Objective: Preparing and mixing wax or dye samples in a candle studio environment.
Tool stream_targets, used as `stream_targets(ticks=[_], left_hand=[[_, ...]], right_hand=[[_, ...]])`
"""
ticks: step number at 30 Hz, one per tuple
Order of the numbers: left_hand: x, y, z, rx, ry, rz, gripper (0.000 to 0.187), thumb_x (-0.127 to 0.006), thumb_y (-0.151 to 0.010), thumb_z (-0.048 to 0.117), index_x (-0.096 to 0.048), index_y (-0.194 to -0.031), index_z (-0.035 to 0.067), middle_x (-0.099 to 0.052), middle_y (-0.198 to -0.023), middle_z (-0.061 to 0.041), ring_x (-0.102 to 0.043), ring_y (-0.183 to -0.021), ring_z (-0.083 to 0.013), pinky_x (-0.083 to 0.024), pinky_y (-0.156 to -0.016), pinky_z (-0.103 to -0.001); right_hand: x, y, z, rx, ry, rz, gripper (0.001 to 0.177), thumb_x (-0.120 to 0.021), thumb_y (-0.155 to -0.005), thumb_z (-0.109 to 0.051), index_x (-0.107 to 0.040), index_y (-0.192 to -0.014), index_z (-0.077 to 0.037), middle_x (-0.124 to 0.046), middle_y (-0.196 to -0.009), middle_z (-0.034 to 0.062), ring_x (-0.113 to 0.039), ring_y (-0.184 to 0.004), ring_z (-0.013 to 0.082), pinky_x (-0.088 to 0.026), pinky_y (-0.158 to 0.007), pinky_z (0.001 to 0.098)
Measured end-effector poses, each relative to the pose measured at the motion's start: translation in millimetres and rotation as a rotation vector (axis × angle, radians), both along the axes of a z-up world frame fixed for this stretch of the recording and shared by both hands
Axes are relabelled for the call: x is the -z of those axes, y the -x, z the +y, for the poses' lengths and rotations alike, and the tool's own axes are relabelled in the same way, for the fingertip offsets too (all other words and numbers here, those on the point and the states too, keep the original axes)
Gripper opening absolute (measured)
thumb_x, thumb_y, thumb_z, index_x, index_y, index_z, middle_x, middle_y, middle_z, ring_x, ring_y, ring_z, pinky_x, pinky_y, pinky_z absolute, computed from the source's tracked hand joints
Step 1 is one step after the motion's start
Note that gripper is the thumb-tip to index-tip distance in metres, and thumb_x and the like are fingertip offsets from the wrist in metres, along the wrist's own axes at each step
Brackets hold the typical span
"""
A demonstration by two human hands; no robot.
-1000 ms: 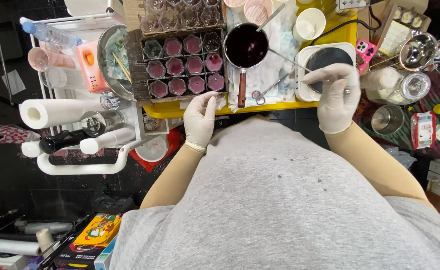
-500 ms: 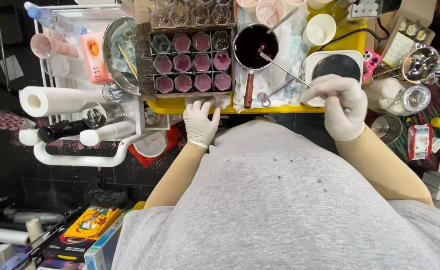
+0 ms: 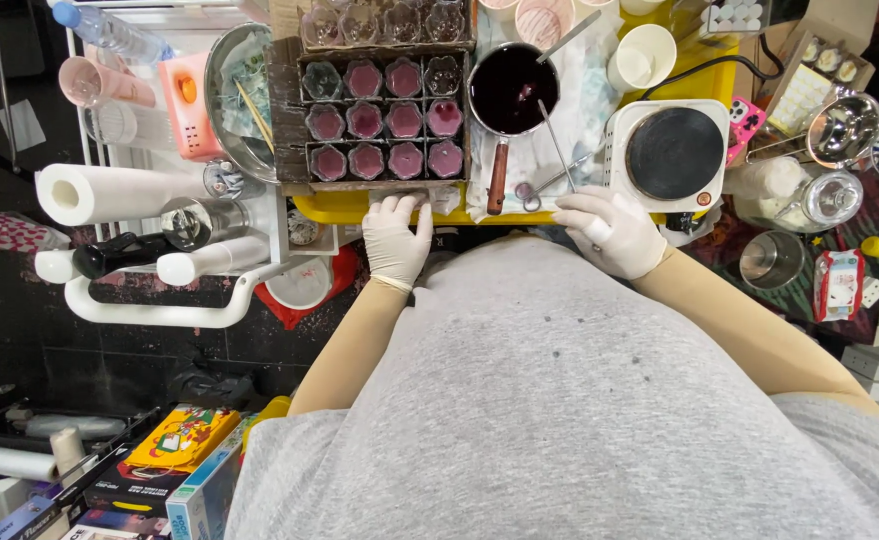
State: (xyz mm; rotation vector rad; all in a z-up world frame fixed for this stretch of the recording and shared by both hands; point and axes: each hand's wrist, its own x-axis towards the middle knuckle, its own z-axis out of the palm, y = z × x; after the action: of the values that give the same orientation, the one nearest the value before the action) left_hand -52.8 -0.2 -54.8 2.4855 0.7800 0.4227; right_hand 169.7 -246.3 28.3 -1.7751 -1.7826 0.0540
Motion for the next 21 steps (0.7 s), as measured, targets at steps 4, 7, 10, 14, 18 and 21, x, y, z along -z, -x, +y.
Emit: stream_targets(ticks=[4, 7, 10, 14, 18, 21], left_hand=[[0, -1, -1, -0.010, -0.008, -0.015, 0.019, -0.069, -0.093, 0.026, -0.075, -0.105, 0.013, -0.068, -0.096, -0.010, -0.061, -0.092, -0.0333, -0.047, -0.082, -0.046], [1, -2, 0, -0.011, -0.023, 0.000, 0.018, -0.069, -0.092, 0.026, -0.075, -0.104, 0.013, -0.068, -0.095, -0.010, -0.061, -0.092, -0.0334, -0.047, -0.081, -0.047], [0, -2, 0, -0.019, -0.021, -0.013, 0.019, -0.070, -0.092, 0.026, -0.075, -0.105, 0.012, -0.068, -0.096, -0.010, -0.061, -0.092, -0.0336, -0.047, -0.082, -0.046], [-2, -2, 0, -0.017, -0.005, 0.004, 0.018, -0.070, -0.093, 0.026, -0.075, -0.103, 0.012, -0.068, -0.094, -0.010, -0.061, -0.092, -0.0337, -0.047, -0.082, -0.046], [-11, -4, -2, -0.014, 0.005, -0.012, 0.018, -0.070, -0.093, 0.025, -0.075, -0.101, 0.011, -0.067, -0.093, -0.010, -0.061, -0.090, -0.0334, -0.048, -0.081, -0.046], [-12, -4, 1, 0.000, 0.011, -0.011, 0.018, -0.070, -0.093, 0.025, -0.075, -0.101, 0.010, -0.067, -0.092, -0.011, -0.061, -0.090, -0.0341, -0.048, -0.082, -0.047]], right_hand=[[7, 0, 2, -0.024, 0.025, -0.081, 0.035, -0.076, -0.086, -0.006, -0.063, -0.118, -0.006, -0.066, -0.119, 0.0109, -0.064, -0.112, 0.0325, -0.056, -0.091, 0.0416], [3, 0, 3, -0.076, 0.135, -0.056, 0.038, -0.077, -0.084, -0.008, -0.064, -0.120, -0.006, -0.066, -0.115, 0.0119, -0.064, -0.105, 0.0310, -0.056, -0.086, 0.0407], [5, 0, -1, -0.084, 0.117, -0.074, 0.038, -0.076, -0.083, -0.011, -0.063, -0.118, -0.006, -0.066, -0.112, 0.0122, -0.065, -0.103, 0.0308, -0.056, -0.084, 0.0402], [6, -7, -7, -0.162, 0.174, -0.080, 0.043, -0.076, -0.077, -0.007, -0.065, -0.119, -0.006, -0.067, -0.107, 0.0095, -0.066, -0.097, 0.0290, -0.056, -0.079, 0.0399], [-6, -11, -8, -0.214, 0.047, -0.099, 0.042, -0.079, -0.078, -0.010, -0.064, -0.116, -0.004, -0.066, -0.105, 0.0110, -0.065, -0.094, 0.0301, -0.055, -0.075, 0.0413], [-15, -14, -16, -0.182, 0.030, -0.062, 0.045, -0.078, -0.074, -0.007, -0.064, -0.117, -0.005, -0.068, -0.107, 0.0112, -0.068, -0.096, 0.0322, -0.056, -0.079, 0.0402]])
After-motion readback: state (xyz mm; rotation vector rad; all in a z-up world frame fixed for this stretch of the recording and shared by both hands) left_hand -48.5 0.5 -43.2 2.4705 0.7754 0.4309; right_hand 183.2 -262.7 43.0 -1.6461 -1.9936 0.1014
